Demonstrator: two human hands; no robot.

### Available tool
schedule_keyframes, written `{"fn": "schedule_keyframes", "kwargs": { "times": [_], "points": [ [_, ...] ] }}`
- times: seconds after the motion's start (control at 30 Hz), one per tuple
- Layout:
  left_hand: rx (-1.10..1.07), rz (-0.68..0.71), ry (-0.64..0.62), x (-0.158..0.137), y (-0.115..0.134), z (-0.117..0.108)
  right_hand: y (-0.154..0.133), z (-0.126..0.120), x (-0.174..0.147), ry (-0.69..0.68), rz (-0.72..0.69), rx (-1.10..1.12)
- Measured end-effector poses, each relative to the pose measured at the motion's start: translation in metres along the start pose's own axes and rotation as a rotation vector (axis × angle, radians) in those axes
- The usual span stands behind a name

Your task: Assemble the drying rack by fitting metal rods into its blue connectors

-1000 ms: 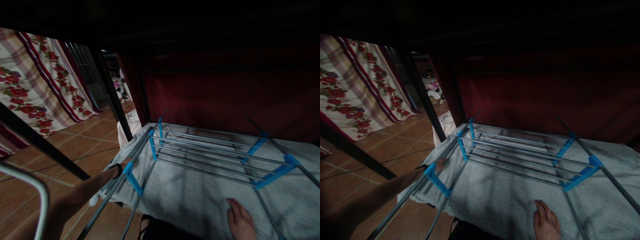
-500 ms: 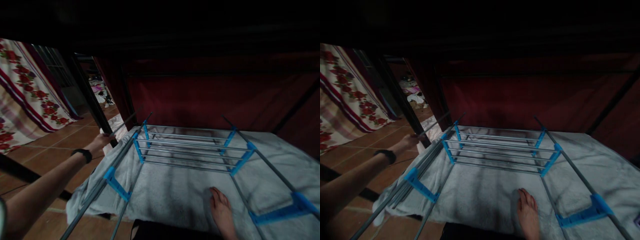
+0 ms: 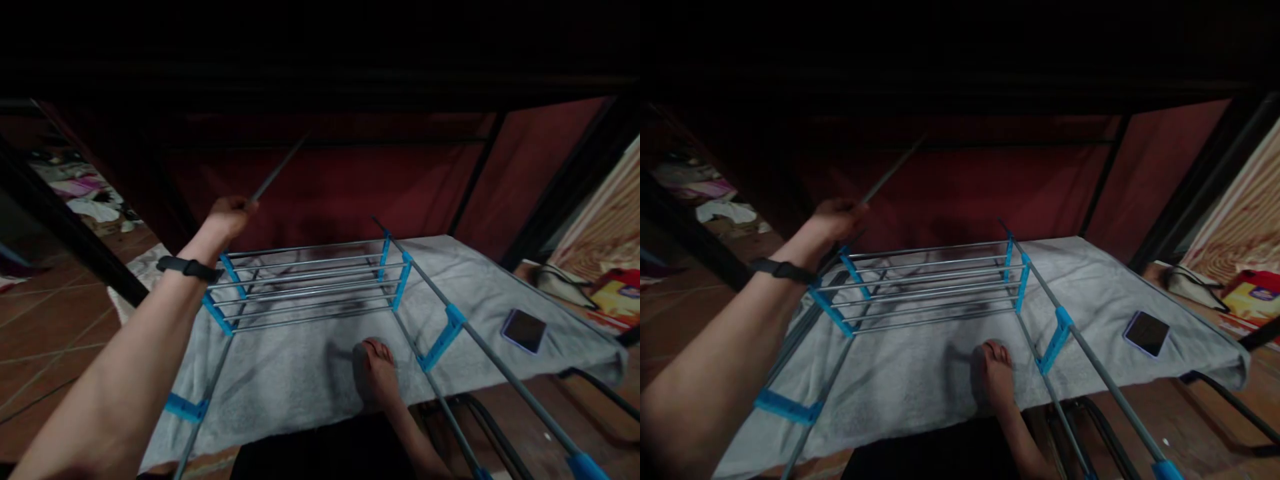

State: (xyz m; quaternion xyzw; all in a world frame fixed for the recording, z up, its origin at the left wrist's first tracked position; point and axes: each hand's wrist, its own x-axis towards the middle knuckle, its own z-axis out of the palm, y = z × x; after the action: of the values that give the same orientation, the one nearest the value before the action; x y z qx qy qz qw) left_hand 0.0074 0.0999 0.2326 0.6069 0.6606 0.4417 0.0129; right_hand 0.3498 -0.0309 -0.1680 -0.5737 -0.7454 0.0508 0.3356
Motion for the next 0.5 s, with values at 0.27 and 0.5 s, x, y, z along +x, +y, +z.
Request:
{"fn": "schedule_keyframes", "kwargs": {
  "times": [0.27, 0.5],
  "points": [
    [-0.098, 0.045, -0.205, -0.138, -0.005, 0.046, -0.002, -0.001, 0.003, 0.0, 0.068, 0.117],
    [-0.014, -0.143, -0.187, -0.247, -0.04, 0.063, 0.002, -0.009, 0.017, 0.073, 0.302, 0.532]
  ]
}}
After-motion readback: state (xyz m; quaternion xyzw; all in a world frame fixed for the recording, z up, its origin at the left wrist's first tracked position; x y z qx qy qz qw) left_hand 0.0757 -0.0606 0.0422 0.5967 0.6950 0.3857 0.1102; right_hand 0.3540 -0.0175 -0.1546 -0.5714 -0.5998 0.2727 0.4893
